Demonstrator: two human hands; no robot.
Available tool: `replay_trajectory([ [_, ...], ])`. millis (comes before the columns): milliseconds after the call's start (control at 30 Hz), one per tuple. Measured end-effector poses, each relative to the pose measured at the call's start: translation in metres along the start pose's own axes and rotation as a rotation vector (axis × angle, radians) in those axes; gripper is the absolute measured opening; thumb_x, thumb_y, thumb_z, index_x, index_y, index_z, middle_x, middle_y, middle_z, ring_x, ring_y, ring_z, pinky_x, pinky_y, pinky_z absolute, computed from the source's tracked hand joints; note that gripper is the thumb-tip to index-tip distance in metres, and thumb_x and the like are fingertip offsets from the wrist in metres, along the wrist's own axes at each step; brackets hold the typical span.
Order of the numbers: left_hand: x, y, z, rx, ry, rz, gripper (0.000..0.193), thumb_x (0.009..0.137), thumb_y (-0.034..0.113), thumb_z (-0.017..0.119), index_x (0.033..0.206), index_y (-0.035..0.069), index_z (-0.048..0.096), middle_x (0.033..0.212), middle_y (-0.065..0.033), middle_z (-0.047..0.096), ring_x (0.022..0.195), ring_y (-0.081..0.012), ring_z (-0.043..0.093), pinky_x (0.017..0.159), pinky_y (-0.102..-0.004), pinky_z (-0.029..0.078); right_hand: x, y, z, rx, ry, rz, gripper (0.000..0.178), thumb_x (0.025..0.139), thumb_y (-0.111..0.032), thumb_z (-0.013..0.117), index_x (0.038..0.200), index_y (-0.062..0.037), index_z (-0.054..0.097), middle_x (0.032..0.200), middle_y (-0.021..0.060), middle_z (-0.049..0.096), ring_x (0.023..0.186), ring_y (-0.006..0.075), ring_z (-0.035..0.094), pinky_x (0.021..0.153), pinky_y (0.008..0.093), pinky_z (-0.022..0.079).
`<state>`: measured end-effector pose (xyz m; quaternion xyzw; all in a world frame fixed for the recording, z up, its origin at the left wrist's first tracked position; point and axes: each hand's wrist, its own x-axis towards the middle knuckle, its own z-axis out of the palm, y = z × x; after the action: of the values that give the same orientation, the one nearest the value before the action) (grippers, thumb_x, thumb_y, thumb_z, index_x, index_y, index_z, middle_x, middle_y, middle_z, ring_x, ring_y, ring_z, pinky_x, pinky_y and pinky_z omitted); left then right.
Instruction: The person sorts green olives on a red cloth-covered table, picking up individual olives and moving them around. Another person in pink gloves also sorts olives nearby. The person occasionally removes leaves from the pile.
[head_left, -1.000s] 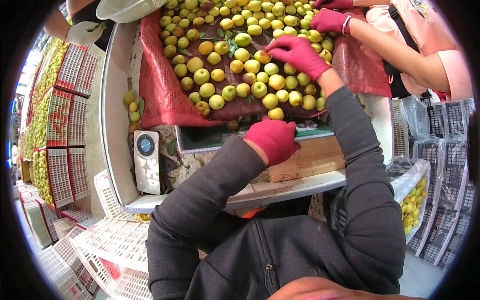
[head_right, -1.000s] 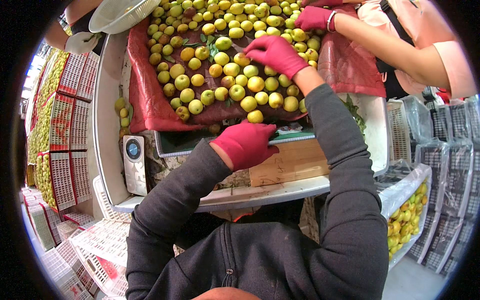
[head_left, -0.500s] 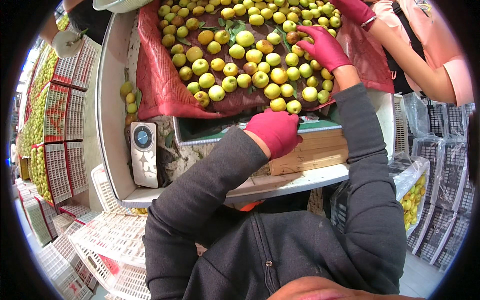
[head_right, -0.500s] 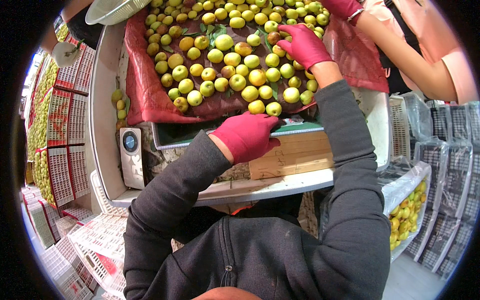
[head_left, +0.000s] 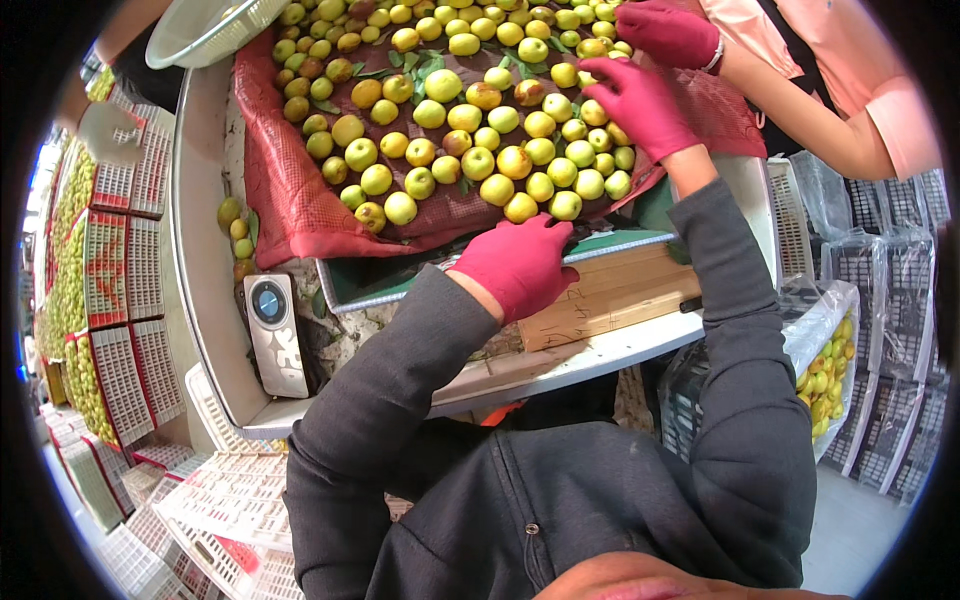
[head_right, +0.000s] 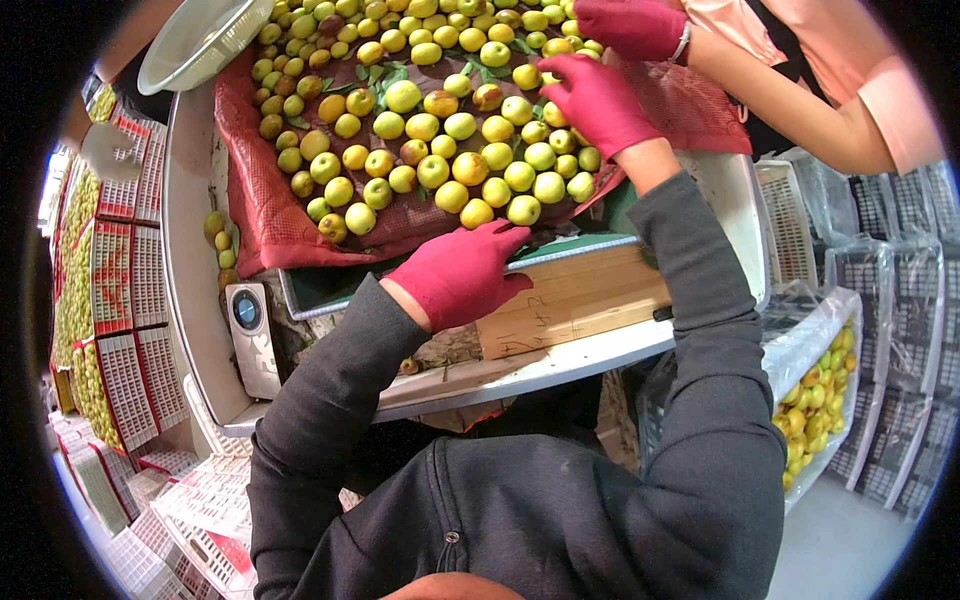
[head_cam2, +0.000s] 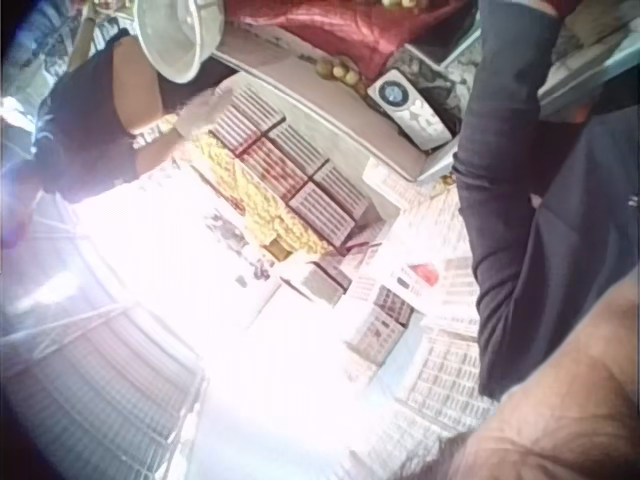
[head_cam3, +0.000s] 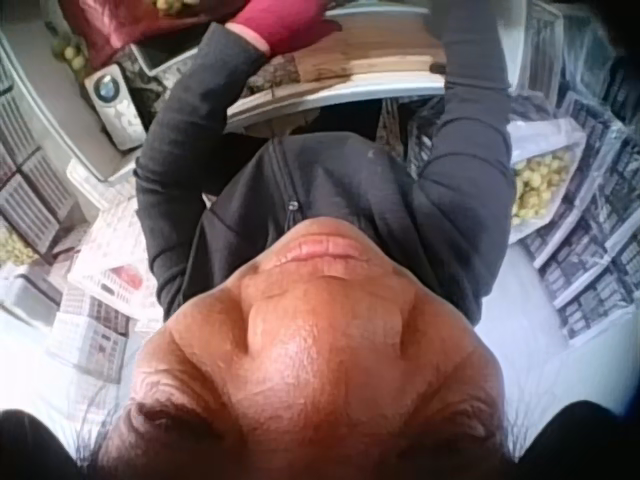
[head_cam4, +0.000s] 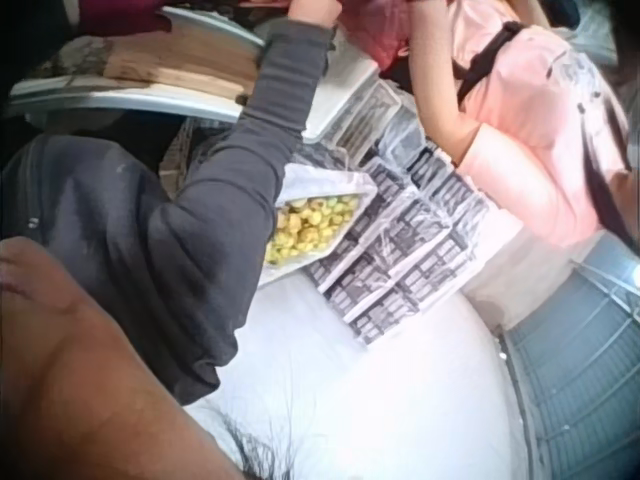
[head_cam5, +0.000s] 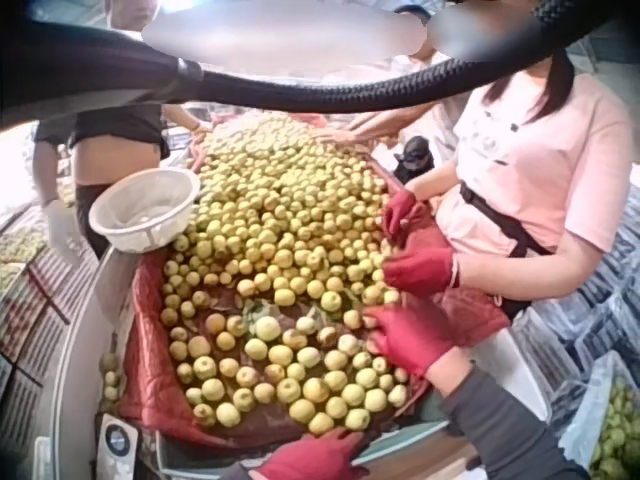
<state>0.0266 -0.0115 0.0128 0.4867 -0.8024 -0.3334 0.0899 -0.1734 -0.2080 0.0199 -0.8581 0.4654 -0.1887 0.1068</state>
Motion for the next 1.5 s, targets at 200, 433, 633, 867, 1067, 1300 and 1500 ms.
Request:
replay_trajectory([
  [200, -0.002, 0.000, -0.002, -0.006, -0.008, -0.007, 0.056, 0.093, 0.037, 0.072, 0.136, 0.004, 0.059, 0.117, -0.0217, 0.068, 0.100, -0.0421, 0.070, 0.085, -0.0497, 0.057, -0.018, -0.028, 0.005, -0.158, -0.190, -0.037, 0.055, 0.089, -0.021, 0.079, 0.139, -0.0081, 0.060, 0.135, 0.0214, 0.055, 0.121, 0.0412, 0.060, 0.100, 0.0467, 0.053],
  [433, -0.001, -0.002, 0.001, -0.008, -0.021, 0.001, 0.057, 0.092, 0.039, 0.072, 0.138, 0.007, 0.059, 0.123, -0.0240, 0.063, 0.099, -0.0431, 0.069, 0.085, -0.0503, 0.057, -0.013, -0.023, 0.007, 0.180, -0.398, -0.070, 0.048, 0.092, -0.031, 0.077, 0.131, -0.0042, 0.067, 0.122, 0.0184, 0.069, 0.115, 0.0326, 0.067, 0.099, 0.0413, 0.053],
  [633, 0.001, -0.001, 0.002, 0.006, -0.011, -0.017, 0.057, 0.092, 0.040, 0.072, 0.137, 0.008, 0.059, 0.125, -0.0248, 0.063, 0.099, -0.0441, 0.069, 0.084, -0.0521, 0.057, 0.029, 0.012, 0.012, -0.169, 0.138, -0.101, 0.054, 0.094, -0.036, 0.073, 0.141, -0.0109, 0.062, 0.145, 0.0221, 0.056, 0.131, 0.0426, 0.055, 0.110, 0.0459, 0.045],
  [867, 0.002, -0.001, 0.003, 0.022, -0.017, -0.051, 0.052, 0.092, 0.042, 0.071, 0.129, 0.008, 0.061, 0.124, -0.0222, 0.063, 0.103, -0.0458, 0.066, 0.089, -0.0536, 0.055, 0.028, 0.002, 0.024, -0.165, -0.082, -0.178, 0.055, 0.089, -0.037, 0.080, 0.132, -0.0052, 0.066, 0.127, 0.0183, 0.066, 0.115, 0.0384, 0.065, 0.100, 0.0472, 0.052],
  [1067, -0.001, 0.000, 0.002, 0.080, -0.022, -0.059, 0.054, 0.092, 0.041, 0.071, 0.135, 0.010, 0.061, 0.125, -0.0194, 0.064, 0.108, -0.0451, 0.064, 0.094, -0.0524, 0.055, 0.057, -0.015, 0.039, 0.080, 0.124, -0.194, 0.052, 0.091, -0.035, 0.081, 0.131, -0.0049, 0.066, 0.121, 0.0158, 0.072, 0.111, 0.0299, 0.069, 0.097, 0.0398, 0.054],
  [1300, 0.001, 0.001, 0.006, 0.059, 0.002, -0.055, 0.054, 0.091, 0.041, 0.072, 0.134, 0.010, 0.063, 0.123, -0.0191, 0.066, 0.108, -0.0444, 0.064, 0.094, -0.0521, 0.055, 0.090, -0.024, 0.077, -0.353, 0.139, -0.168, 0.071, 0.090, -0.055, 0.075, 0.144, -0.0118, 0.059, 0.154, 0.0246, 0.049, 0.143, 0.0485, 0.042, 0.119, 0.0522, 0.037],
  [1500, 0.004, 0.000, 0.005, 0.068, -0.028, -0.061, 0.053, 0.091, 0.042, 0.072, 0.133, 0.011, 0.064, 0.116, -0.0179, 0.070, 0.103, -0.0435, 0.067, 0.090, -0.0511, 0.056, 0.047, -0.075, 0.085, -0.222, 0.136, -0.478, 0.050, 0.092, -0.046, 0.074, 0.124, -0.0076, 0.070, 0.130, 0.0143, 0.067, 0.120, 0.0353, 0.061, 0.104, 0.0443, 0.048],
])
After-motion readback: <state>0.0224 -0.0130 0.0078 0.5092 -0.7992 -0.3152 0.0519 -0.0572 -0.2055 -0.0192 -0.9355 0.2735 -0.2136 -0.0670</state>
